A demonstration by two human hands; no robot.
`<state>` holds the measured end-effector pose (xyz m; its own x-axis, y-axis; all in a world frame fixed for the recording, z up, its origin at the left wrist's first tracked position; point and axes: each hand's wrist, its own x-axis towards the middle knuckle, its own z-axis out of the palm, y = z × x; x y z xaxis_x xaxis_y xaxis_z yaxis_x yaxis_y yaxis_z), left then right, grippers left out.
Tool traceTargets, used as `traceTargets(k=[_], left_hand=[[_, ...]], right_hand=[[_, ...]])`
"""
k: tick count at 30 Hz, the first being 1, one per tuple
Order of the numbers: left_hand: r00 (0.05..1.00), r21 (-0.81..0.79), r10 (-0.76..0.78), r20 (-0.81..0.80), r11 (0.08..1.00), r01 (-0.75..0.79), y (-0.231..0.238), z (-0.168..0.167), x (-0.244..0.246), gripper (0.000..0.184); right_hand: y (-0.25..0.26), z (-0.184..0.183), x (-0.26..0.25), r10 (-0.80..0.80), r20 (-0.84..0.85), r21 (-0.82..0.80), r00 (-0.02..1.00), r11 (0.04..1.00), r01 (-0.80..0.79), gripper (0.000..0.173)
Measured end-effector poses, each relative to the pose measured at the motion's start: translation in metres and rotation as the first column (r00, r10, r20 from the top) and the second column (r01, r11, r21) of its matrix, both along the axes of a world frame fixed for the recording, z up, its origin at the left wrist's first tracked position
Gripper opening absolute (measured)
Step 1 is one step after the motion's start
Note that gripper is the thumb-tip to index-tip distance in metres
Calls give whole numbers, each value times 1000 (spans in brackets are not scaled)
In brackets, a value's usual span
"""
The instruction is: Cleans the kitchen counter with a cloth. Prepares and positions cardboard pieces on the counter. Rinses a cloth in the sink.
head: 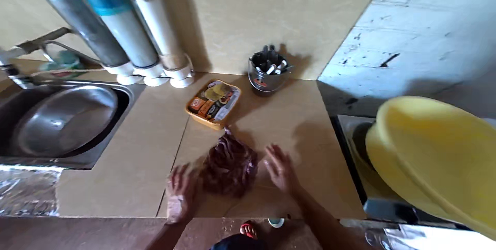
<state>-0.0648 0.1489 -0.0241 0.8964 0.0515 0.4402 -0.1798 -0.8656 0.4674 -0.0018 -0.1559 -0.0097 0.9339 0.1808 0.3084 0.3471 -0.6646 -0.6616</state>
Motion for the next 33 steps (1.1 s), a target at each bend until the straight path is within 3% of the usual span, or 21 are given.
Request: traceTargets(k=[2,4,7,11,16,22,25,28,30,33], left_hand=[[952,109,-301,55,950,294,-37,-3,12,31],[867,214,-496,-40,843,493,-77,-1,34,34],[819,195,-473,-326,814,547,-109,10,58,42],[827,243,-444,-344,809,535,-113,5,67,46],[767,212,-439,-468,787,580,-111,15,67,49],[835,266,-457,-306,801,536,-114,3,75,48],[857,262,-404,-321,831,490,-117,5,80,50],[934,242,-352,-62,902,356,-117,-5,78,52],[936,269,-332,114,918,293,-112,-12,72,49],[904,270,-405,138,893,359,-110,-6,44,35]], right_hand=[[-43,1,-4,-94,-149,-209,984,976,62,49],[-58,0,-9,-113,-291,-401,950,916,-14,53],[-48,-7,-15,-169,-299,-515,939,857,-10,56],[-47,-21,-15,-185,-162,-547,969,834,68,54],[-46,-4,-13,-199,-374,-541,906,840,-39,57],[-49,-8,-11,-177,-352,-516,919,856,-33,57],[-50,-4,-10,-169,-394,-461,903,887,-35,56],[-57,12,-5,-119,-471,-393,874,915,-88,54],[-72,27,-1,-21,-556,-291,831,941,-171,53],[-112,46,-18,13,-544,-222,839,962,-159,51]])
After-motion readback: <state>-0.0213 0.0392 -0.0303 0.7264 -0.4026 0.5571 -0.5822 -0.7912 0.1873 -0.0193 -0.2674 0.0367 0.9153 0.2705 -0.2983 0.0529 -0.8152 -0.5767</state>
